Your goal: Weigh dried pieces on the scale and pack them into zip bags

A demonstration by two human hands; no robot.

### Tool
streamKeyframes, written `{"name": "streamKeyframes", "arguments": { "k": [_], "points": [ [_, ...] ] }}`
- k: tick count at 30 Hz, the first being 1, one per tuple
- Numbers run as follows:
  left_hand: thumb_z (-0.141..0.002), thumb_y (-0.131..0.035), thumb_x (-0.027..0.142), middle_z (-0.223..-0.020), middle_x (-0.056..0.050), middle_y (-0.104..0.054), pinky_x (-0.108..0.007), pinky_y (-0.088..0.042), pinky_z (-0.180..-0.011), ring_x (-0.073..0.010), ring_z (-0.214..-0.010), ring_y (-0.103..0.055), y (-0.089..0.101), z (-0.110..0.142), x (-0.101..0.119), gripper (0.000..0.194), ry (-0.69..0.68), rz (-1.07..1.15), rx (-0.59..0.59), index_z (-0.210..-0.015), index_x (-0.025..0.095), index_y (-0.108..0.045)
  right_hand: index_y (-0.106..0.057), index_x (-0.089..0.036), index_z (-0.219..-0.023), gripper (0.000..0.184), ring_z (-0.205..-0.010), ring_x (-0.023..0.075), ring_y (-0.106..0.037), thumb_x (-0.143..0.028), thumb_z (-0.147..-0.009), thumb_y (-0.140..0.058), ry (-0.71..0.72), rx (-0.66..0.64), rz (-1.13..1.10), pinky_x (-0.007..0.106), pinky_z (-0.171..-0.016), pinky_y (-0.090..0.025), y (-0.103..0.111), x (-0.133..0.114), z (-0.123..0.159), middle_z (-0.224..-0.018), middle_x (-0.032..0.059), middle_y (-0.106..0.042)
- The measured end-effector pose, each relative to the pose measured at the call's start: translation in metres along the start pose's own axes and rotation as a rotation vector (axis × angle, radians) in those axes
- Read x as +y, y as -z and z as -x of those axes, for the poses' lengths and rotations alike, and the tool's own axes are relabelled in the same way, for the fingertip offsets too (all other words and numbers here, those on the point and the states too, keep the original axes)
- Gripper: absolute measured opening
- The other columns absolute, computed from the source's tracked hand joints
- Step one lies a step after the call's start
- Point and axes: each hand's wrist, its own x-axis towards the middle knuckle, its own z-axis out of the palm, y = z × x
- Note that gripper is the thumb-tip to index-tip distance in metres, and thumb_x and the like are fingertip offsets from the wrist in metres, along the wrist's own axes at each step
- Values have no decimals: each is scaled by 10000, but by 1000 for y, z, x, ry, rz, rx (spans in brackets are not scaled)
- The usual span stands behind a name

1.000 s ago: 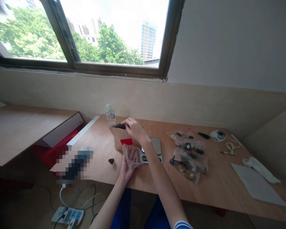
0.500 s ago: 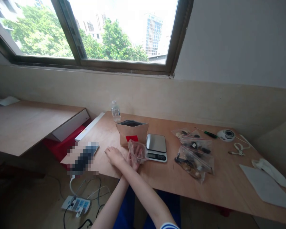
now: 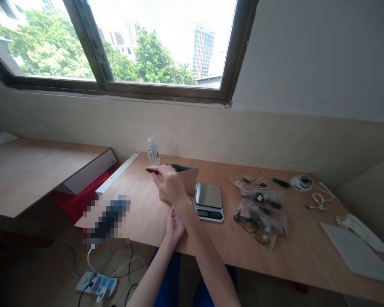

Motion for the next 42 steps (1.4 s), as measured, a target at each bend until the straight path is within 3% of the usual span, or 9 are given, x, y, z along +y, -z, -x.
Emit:
{"name": "streamKeyframes", "arguments": {
  "k": [2,7,13,19,24,28,33,36,42],
  "points": [
    [-895,-385,336,-1270,-28,-570,-371,-308,-1060,-194,-1274,-407,-5,2,2,340,12,48,14,-1129,248,-615,-617,-227,-1104,264,-1005,179,-550,-240,-908,-441,-41,104,134,338,-923,-400,30,7,-9,-1061,52,-652],
    [-846,-428,303,-1301,-53,-543,-415,-306,-1054,-214,-1290,-385,-9,5,3,347,3,70,38,-1126,219,-614,-608,-213,-1132,294,-1066,208,-511,-195,-866,-485,-75,39,249,384,-968,-375,62,29,5,-1110,75,-602],
    [-642,-457,165,-1318,-27,-525,-475,-311,-1044,-238,-1331,-314,-13,14,3,515,-45,5,-26,-1130,233,-605,-628,-232,-1009,278,-1013,173,-539,-145,-873,-400,-92,197,55,325,-910,-422,62,14,45,-1024,53,-574],
    [-553,-442,81,-1252,-6,-575,-379,-380,-1008,-216,-1305,-359,-19,21,1,623,-52,-173,-52,-1136,245,-590,-655,-189,-888,272,-840,152,-608,-108,-841,-399,-293,-194,-32,276,-774,-459,56,27,85,-904,36,-663],
    [-642,-466,33,-1216,2,-600,-329,-419,-958,-202,-1209,-477,-23,36,7,666,-34,-274,-59,-1251,299,-504,-672,-160,-787,267,-721,157,-618,-55,-766,-428,-458,-405,22,265,-700,-463,54,50,109,-798,47,-686],
    [-710,-529,65,-1272,-40,-560,-308,-454,-882,-214,-1122,-544,-36,45,25,660,17,-416,-77,-1325,280,-427,-674,-160,-836,196,-752,179,-632,-102,-760,-502,-474,-406,-71,288,-722,-478,56,51,114,-821,46,-691],
    [-793,-545,181,-1080,-73,-654,-276,-482,-755,-183,-885,-626,-60,51,39,442,103,-520,-107,-1233,213,-531,-658,-210,-1039,279,-899,215,-644,-347,-814,-567,-516,-423,-354,346,-814,-494,51,41,111,-1000,53,-688],
    [-804,-528,197,-1178,-74,-613,-304,-471,-822,-207,-1005,-595,-64,58,41,442,80,-470,-147,-1245,234,-525,-596,-197,-1146,398,-856,212,-655,-436,-834,-530,-607,-337,-454,352,-762,-521,49,44,111,-1005,68,-678],
    [-722,-642,115,-1335,-80,-507,-319,-397,-952,-257,-1205,-472,-55,78,46,530,65,-648,-132,-1233,228,-555,-571,-218,-1163,411,-1023,226,-599,-477,-855,-484,-536,-194,-439,367,-900,-465,52,50,115,-1087,75,-640]
  ]
}}
